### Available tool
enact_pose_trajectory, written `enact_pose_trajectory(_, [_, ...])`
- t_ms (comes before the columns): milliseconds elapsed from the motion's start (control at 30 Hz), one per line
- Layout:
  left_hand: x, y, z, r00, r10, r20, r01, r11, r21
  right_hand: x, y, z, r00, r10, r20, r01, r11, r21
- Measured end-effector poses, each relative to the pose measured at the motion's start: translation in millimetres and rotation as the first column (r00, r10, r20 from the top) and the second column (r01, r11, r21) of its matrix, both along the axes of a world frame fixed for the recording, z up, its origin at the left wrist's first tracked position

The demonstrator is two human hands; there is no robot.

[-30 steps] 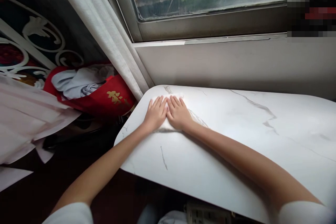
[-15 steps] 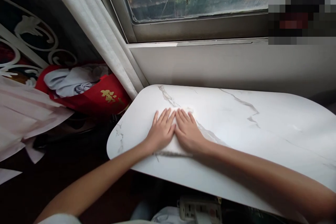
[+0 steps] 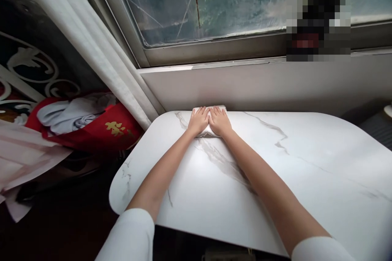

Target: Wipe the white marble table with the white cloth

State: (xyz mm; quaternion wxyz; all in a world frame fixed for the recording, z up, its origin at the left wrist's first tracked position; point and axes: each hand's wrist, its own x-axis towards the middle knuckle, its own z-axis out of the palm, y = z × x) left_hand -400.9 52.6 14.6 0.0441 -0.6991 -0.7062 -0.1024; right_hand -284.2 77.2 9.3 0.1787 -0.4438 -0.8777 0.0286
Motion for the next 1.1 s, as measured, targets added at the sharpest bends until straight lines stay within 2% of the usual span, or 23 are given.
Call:
enact_pose_trajectory(133, [25.5,-38.8,-3.1,0.999,0.041,0.013,-0.041,0.999,0.027,24.8,-28.5,-0.1,0.997,0.077,0.026,-0.077,0.997,0.001])
enact_pose_trajectory(233, [53.5,-89.4,-4.6,1.0,0.016,-0.008,-0.016,0.999,0.049,58.8,-72.1,-0.4,0.987,0.152,0.045,-0.154,0.988,0.026])
enact_pose_trajectory(300, [71.1,-131.5,-4.4,0.999,-0.049,-0.019,0.049,0.998,0.024,87.0,-112.7,-0.7,0.981,0.188,0.048,-0.19,0.981,0.046])
enact_pose_trajectory(433, [92.9,-209.6,-1.4,0.954,-0.298,-0.026,0.298,0.954,-0.018,138.4,-196.4,-1.1,0.972,0.231,0.041,-0.234,0.969,0.075])
enact_pose_trajectory(500, [98.7,-230.1,0.1,0.928,-0.372,-0.023,0.372,0.928,-0.013,153.0,-222.0,-0.3,0.973,0.228,0.043,-0.231,0.971,0.07])
enact_pose_trajectory(533, [101.2,-233.1,0.4,0.923,-0.383,-0.02,0.383,0.924,-0.011,156.5,-227.4,0.4,0.976,0.211,0.048,-0.213,0.975,0.059])
enact_pose_trajectory(600, [105.3,-224.0,0.1,0.93,-0.369,-0.004,0.368,0.929,-0.028,156.2,-222.1,2.1,0.987,0.149,0.065,-0.15,0.988,0.018])
enact_pose_trajectory(667, [107.5,-196.6,-0.9,0.947,-0.322,0.019,0.322,0.944,-0.076,148.2,-196.6,4.0,0.993,0.081,0.09,-0.079,0.996,-0.032])
enact_pose_trajectory(767, [106.7,-134.6,-1.6,0.971,-0.233,0.045,0.236,0.966,-0.107,131.2,-133.8,6.6,0.994,0.017,0.104,-0.009,0.997,-0.076])
enact_pose_trajectory(933, [108.2,-30.4,-0.1,0.988,-0.14,0.06,0.142,0.99,-0.018,116.8,-24.9,8.4,0.995,-0.028,0.101,0.035,0.997,-0.068])
enact_pose_trajectory(1033, [118.2,10.4,-0.3,0.994,-0.097,0.057,0.096,0.995,0.005,120.7,17.0,7.6,0.995,-0.052,0.087,0.056,0.998,-0.035])
enact_pose_trajectory(1100, [126.3,26.1,-0.7,0.996,-0.075,0.055,0.074,0.997,0.022,125.7,32.0,6.4,0.996,-0.055,0.074,0.057,0.998,-0.031])
